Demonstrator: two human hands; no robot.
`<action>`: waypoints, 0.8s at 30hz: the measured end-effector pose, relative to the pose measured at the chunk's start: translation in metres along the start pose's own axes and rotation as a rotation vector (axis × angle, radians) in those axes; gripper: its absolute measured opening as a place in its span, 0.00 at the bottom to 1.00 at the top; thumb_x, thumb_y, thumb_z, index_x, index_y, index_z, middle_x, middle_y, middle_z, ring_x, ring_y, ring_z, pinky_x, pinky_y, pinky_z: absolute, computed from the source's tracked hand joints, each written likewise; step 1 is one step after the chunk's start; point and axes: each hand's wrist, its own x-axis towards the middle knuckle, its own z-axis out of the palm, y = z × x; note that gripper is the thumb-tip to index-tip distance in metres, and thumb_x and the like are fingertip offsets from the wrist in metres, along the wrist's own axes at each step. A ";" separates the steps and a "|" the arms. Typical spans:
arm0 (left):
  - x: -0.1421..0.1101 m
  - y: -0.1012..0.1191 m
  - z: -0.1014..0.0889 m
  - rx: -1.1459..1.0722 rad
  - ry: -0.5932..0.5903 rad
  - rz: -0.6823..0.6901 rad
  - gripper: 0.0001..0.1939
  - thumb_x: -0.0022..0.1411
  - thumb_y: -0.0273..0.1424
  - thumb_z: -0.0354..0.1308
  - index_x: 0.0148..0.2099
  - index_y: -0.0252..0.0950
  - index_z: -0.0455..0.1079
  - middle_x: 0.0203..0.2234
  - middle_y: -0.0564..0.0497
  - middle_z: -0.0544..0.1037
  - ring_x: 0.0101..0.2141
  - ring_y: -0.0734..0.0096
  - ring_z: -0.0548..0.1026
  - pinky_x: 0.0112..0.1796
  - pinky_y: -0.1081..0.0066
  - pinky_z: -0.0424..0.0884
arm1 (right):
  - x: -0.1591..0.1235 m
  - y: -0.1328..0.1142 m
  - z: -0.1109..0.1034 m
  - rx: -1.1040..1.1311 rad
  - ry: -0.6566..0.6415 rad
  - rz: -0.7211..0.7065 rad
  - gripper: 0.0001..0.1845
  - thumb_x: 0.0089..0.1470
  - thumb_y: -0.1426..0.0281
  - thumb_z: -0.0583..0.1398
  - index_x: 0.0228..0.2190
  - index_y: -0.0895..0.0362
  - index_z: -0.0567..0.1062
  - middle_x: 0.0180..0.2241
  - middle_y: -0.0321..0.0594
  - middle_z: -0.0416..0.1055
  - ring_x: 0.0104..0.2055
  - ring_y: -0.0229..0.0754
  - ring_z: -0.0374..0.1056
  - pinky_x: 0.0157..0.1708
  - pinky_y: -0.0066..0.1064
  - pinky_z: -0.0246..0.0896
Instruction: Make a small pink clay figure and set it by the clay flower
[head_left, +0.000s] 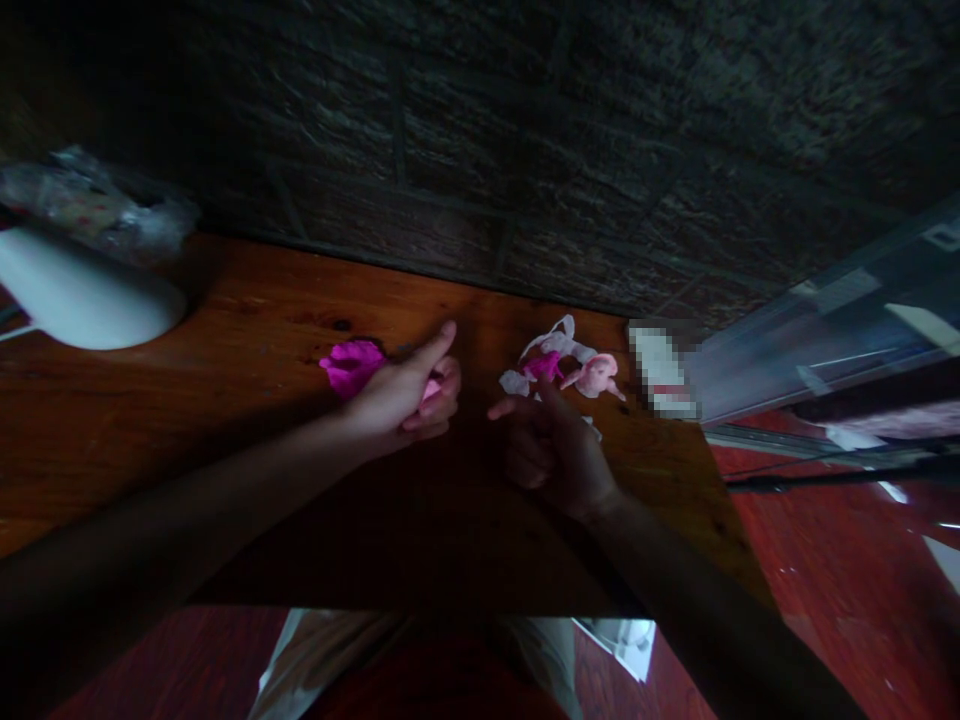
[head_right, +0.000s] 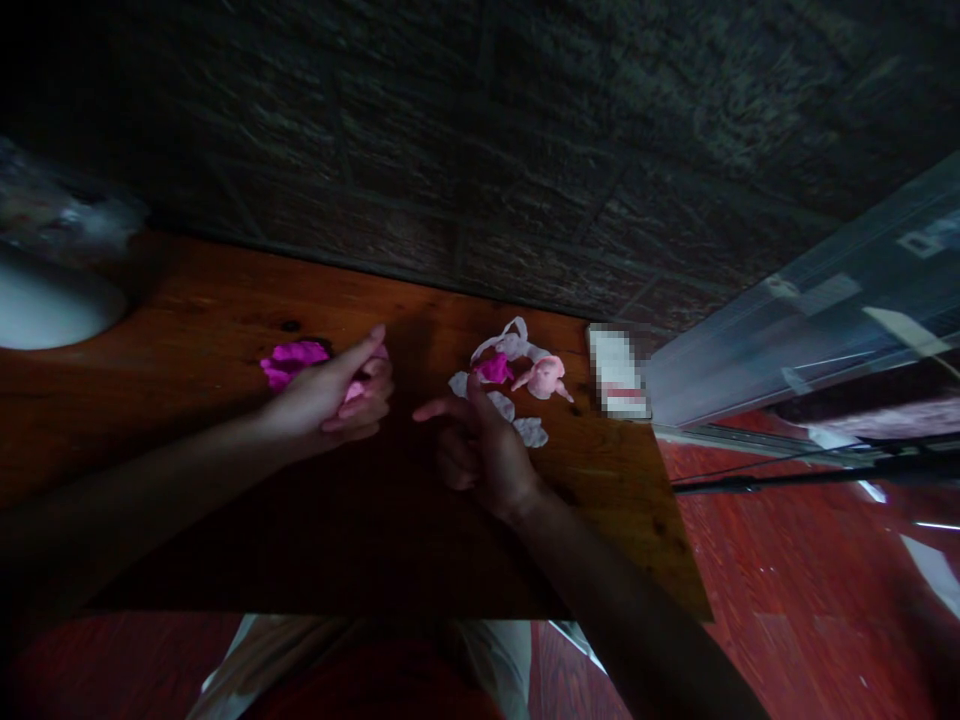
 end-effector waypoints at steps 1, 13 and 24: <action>-0.001 0.001 -0.001 -0.001 -0.018 0.016 0.33 0.73 0.51 0.49 0.19 0.36 0.59 0.07 0.59 0.54 0.08 0.83 0.47 0.10 0.81 0.46 | -0.001 0.000 0.001 0.002 0.019 -0.009 0.24 0.65 0.49 0.57 0.34 0.56 0.79 0.09 0.20 0.45 0.12 0.31 0.32 0.13 0.24 0.32; 0.010 -0.009 -0.007 0.132 0.066 0.187 0.12 0.59 0.36 0.71 0.37 0.32 0.78 0.15 0.60 0.65 0.14 0.84 0.58 0.16 0.79 0.51 | 0.001 0.005 0.006 -0.047 0.042 -0.110 0.16 0.53 0.62 0.71 0.41 0.54 0.78 0.20 0.24 0.66 0.15 0.27 0.46 0.17 0.23 0.37; 0.002 -0.002 -0.003 0.240 0.019 0.082 0.32 0.67 0.56 0.55 0.20 0.37 0.62 0.08 0.60 0.51 0.10 0.82 0.48 0.15 0.73 0.41 | -0.001 -0.001 0.005 0.032 0.075 0.040 0.28 0.60 0.44 0.60 0.26 0.55 0.74 0.10 0.19 0.41 0.13 0.30 0.32 0.16 0.27 0.32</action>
